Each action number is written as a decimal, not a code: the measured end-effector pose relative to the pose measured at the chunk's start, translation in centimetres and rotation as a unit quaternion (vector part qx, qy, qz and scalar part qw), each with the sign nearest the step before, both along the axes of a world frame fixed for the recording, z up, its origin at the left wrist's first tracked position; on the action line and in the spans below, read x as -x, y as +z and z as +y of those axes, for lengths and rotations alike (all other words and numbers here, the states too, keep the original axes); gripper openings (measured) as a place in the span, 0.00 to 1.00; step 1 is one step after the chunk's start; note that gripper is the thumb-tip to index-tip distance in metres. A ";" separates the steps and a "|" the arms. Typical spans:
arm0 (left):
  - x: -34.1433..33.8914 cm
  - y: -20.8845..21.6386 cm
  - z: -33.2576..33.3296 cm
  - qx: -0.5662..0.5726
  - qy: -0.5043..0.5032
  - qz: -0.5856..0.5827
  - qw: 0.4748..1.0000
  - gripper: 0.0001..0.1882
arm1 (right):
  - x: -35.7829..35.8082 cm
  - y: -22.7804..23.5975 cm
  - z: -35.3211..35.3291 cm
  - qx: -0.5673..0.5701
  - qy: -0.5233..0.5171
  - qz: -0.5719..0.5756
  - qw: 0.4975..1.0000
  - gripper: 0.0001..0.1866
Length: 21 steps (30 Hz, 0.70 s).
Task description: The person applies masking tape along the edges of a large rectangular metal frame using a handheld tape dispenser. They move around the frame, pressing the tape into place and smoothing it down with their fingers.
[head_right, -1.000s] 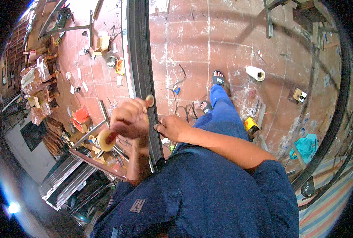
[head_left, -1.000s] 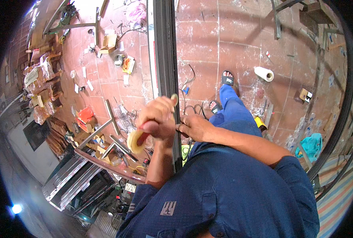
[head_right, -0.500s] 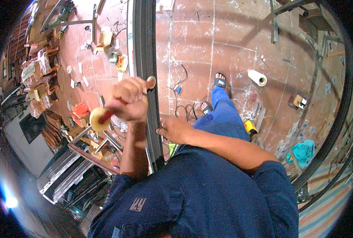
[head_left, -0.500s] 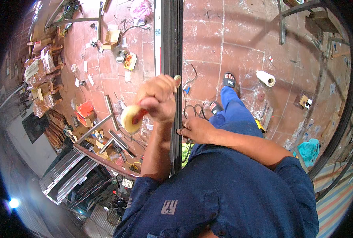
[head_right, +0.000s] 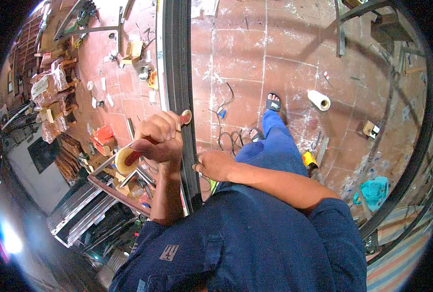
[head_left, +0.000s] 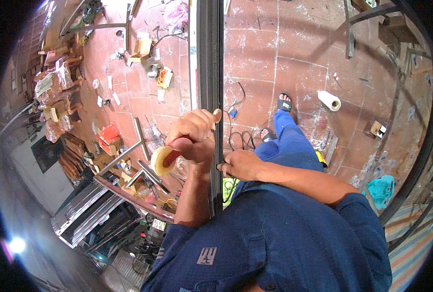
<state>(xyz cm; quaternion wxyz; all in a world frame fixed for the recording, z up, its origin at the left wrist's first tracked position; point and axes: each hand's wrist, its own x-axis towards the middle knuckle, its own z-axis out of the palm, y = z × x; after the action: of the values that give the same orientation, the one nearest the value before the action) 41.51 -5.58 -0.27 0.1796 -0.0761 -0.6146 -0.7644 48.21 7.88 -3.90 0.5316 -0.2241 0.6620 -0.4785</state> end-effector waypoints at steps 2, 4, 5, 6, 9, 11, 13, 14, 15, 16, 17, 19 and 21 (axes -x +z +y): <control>0.5 0.3 0.2 0.015 0.009 -0.009 1.000 0.34 | -0.6 -0.7 -0.3 -0.001 0.000 0.008 1.000 0.25; 2.7 0.4 0.5 0.021 0.008 -0.011 1.000 0.35 | -0.6 -0.8 -0.3 -0.003 0.001 0.010 1.000 0.25; 3.4 0.4 0.4 0.030 0.003 -0.008 1.000 0.35 | -0.3 -0.3 -0.1 -0.004 0.003 0.008 1.000 0.24; 4.2 0.4 0.3 0.038 -0.001 -0.006 0.999 0.34 | -0.2 0.0 0.0 -0.005 0.005 0.006 1.000 0.24; 5.9 0.4 0.4 0.044 -0.004 -0.005 0.999 0.35 | -1.4 -0.9 -0.3 0.002 -0.041 0.042 0.998 0.26; 6.7 0.2 0.5 0.028 0.011 -0.007 1.000 0.35 | -0.6 -0.3 -0.1 0.000 -0.006 0.015 1.000 0.24; 7.8 0.3 0.8 0.038 0.013 -0.013 0.999 0.35 | -0.6 -0.4 -0.1 0.003 -0.005 0.013 1.000 0.23; 8.4 0.2 1.0 0.040 0.011 -0.015 0.999 0.35 | -1.1 -0.9 -0.3 0.006 -0.020 0.024 0.999 0.24; 8.9 0.2 1.1 0.042 0.008 -0.016 0.999 0.35 | -1.5 -1.2 -0.4 0.008 -0.036 0.036 0.999 0.25; 9.2 0.6 1.2 0.052 0.008 -0.014 0.999 0.35 | -1.6 -1.2 -0.4 0.009 -0.035 0.034 0.999 0.25; 9.6 0.5 1.1 0.047 0.005 -0.009 0.999 0.35 | -1.8 -1.1 -0.5 0.009 -0.034 0.031 0.999 0.25; 10.6 0.2 1.0 0.034 -0.005 0.004 0.999 0.35 | -2.0 -1.1 -0.6 0.007 -0.033 0.031 0.999 0.25; 11.8 0.0 1.6 0.029 0.007 0.014 0.999 0.34 | -2.1 -1.2 -0.6 0.004 -0.034 0.035 0.999 0.25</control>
<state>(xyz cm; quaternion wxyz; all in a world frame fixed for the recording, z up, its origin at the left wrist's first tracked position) 29.72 -4.01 -0.23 0.1908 -0.0874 -0.6341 -0.7442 50.26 7.30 -5.14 0.4905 -0.2198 0.6856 -0.4910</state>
